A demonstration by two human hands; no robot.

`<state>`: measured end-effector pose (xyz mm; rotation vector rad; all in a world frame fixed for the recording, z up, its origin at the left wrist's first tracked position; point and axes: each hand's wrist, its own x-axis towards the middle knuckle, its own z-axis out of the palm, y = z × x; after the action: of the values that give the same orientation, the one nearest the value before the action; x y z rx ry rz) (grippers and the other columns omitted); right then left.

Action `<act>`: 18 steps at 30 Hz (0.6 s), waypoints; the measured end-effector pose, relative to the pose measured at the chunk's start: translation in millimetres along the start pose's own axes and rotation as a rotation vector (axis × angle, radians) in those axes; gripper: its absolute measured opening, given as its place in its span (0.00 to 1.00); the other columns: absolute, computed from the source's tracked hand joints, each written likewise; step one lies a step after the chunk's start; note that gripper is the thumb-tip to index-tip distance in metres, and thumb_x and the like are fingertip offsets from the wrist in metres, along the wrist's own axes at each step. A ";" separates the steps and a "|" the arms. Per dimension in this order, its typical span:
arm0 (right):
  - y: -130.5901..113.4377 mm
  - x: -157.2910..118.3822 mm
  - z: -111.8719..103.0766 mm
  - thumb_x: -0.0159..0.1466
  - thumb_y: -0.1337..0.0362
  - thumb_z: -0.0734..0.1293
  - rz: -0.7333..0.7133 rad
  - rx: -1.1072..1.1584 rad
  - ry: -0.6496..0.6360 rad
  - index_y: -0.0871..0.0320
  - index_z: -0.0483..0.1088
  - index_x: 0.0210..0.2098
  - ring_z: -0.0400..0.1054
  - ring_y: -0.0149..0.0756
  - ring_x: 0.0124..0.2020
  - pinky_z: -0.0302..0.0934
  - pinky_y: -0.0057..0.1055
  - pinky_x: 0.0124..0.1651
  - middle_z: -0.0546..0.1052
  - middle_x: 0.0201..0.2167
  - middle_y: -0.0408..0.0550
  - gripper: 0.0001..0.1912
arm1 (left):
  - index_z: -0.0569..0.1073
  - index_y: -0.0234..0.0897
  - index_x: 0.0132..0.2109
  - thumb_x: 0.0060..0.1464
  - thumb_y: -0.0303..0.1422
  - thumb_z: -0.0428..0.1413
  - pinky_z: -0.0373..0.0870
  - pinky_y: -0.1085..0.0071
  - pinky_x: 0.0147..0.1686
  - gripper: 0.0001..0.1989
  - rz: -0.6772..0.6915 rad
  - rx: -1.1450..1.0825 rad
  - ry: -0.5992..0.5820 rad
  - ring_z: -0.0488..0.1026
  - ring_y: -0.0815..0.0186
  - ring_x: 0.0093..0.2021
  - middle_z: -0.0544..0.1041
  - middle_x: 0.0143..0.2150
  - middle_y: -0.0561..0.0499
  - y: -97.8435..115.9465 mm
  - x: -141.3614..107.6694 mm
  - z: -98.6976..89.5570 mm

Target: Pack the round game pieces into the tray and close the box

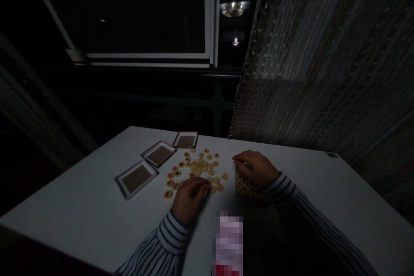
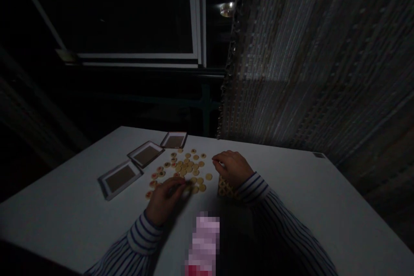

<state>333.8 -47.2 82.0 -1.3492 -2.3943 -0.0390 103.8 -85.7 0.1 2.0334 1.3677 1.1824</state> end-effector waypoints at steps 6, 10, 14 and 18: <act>-19.7 12.6 6.6 0.61 0.63 0.56 -0.059 -0.013 -0.080 0.58 0.70 0.40 0.66 0.35 0.40 0.55 0.32 0.45 0.75 0.37 0.48 0.14 | 0.74 0.37 0.39 0.51 0.34 0.50 0.68 0.63 0.45 0.10 -0.038 0.076 0.056 0.72 0.63 0.41 0.76 0.39 0.46 -17.7 -11.4 -20.9; -26.9 20.7 6.8 0.62 0.63 0.56 -0.073 -0.015 -0.106 0.58 0.70 0.40 0.66 0.34 0.40 0.55 0.31 0.45 0.75 0.37 0.48 0.14 | 0.74 0.38 0.38 0.51 0.35 0.50 0.68 0.64 0.44 0.11 -0.064 0.114 0.068 0.72 0.63 0.40 0.76 0.38 0.47 -29.0 -15.8 -36.4; -29.1 27.8 4.4 0.61 0.62 0.56 -0.069 -0.009 -0.113 0.58 0.70 0.40 0.66 0.33 0.39 0.56 0.30 0.44 0.75 0.37 0.47 0.14 | 0.73 0.38 0.38 0.51 0.38 0.50 0.69 0.64 0.43 0.12 -0.077 0.166 0.078 0.73 0.63 0.40 0.76 0.38 0.47 -34.3 -16.3 -51.0; -31.2 36.3 3.3 0.61 0.62 0.57 -0.067 -0.004 -0.110 0.57 0.70 0.41 0.66 0.33 0.39 0.56 0.29 0.44 0.75 0.37 0.46 0.14 | 0.74 0.38 0.37 0.49 0.39 0.51 0.69 0.64 0.43 0.13 -0.065 0.256 0.134 0.73 0.61 0.40 0.77 0.38 0.47 -40.9 -14.9 -62.9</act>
<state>290.1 -33.6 96.7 -1.3036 -2.5319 0.0125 27.4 -88.6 -1.0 2.0920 1.7146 1.1857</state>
